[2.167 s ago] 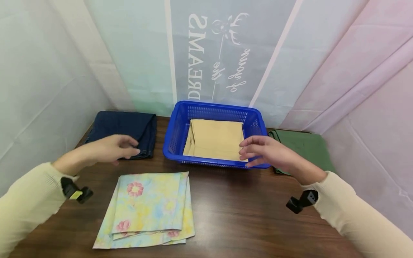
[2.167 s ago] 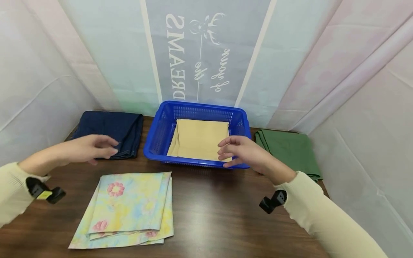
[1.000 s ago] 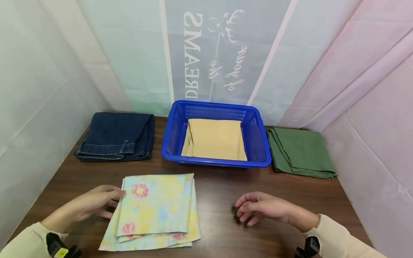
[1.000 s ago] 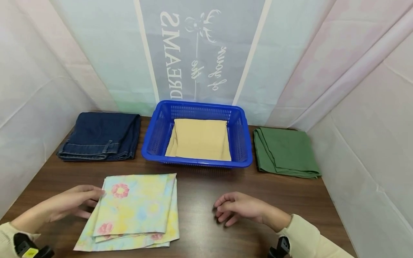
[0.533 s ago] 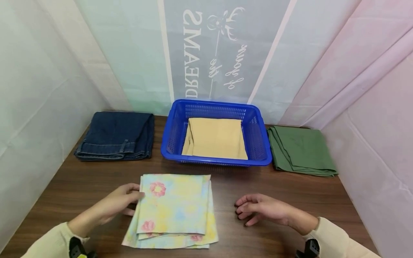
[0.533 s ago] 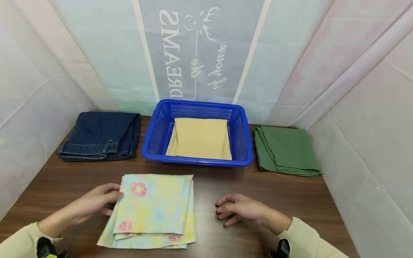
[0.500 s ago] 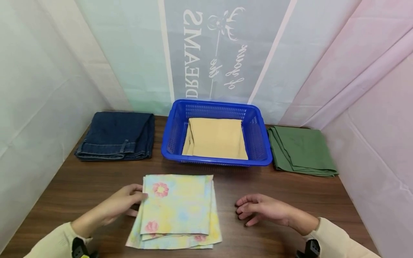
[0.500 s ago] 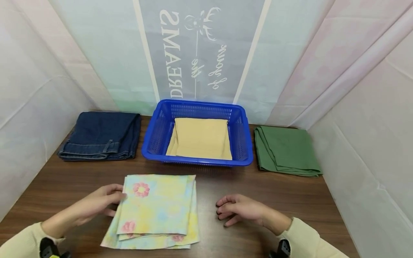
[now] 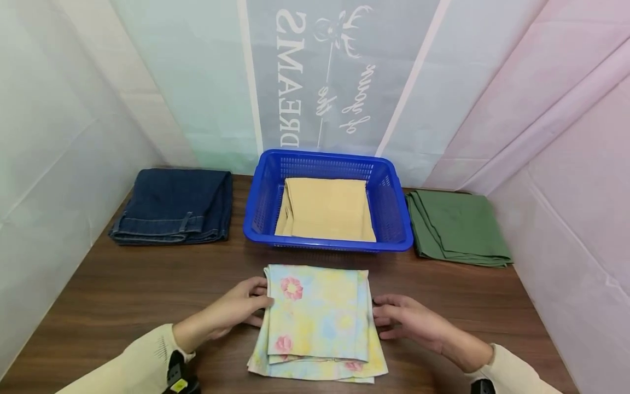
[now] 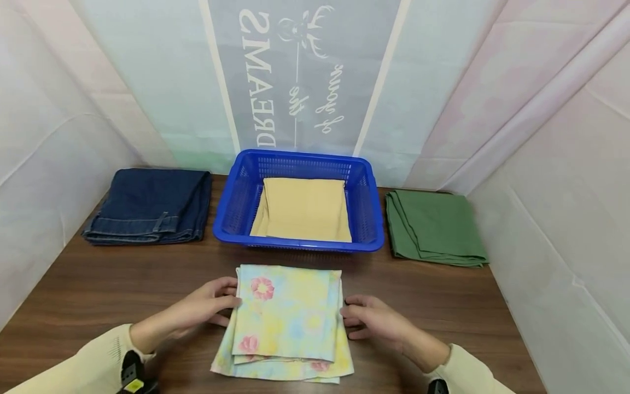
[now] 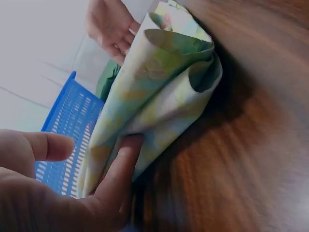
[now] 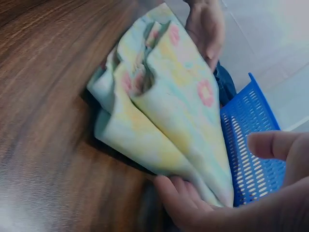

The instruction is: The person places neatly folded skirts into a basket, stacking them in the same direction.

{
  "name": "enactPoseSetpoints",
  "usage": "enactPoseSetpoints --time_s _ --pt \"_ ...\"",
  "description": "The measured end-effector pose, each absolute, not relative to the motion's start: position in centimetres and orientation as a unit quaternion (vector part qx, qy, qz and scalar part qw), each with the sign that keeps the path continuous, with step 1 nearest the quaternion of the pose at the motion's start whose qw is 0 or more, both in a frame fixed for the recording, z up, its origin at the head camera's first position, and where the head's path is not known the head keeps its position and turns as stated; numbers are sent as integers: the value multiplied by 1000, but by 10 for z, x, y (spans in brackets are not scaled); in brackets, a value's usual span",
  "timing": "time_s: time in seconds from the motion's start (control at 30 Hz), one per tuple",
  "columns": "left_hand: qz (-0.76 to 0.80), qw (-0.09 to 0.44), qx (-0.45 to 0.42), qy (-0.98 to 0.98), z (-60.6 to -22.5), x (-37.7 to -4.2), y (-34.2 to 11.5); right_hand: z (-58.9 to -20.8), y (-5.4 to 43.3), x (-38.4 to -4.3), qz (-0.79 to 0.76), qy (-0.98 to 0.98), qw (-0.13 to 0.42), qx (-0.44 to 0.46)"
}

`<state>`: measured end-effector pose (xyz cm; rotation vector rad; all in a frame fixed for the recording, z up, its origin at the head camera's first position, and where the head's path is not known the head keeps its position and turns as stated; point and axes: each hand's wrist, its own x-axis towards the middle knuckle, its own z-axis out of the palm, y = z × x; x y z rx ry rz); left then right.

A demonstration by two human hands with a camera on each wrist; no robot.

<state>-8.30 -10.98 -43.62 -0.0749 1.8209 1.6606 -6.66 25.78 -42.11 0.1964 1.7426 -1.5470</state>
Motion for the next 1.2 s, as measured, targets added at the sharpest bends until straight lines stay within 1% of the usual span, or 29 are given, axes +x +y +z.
enactPoseSetpoints --time_s 0.17,0.27,0.43,0.57,0.73,0.97,1.2 --pt "632 329 8 702 -434 -89 -103 -430 256 -67 -616 693 361 98" --pt "627 337 32 702 -434 -93 -102 -435 254 -67 -625 691 348 109" --pt "613 352 85 702 -437 -98 -101 -436 249 -69 -632 685 351 94" --pt "626 360 105 684 -443 -101 -102 -435 245 -69 -630 685 361 62" --pt "615 368 142 683 -445 -102 -105 -433 244 -68 -624 694 355 53" --pt "593 402 139 684 -439 -101 -105 -438 246 -69 -617 699 358 54" --pt "631 394 132 655 -446 -100 -108 -443 252 -68 -624 700 346 43"
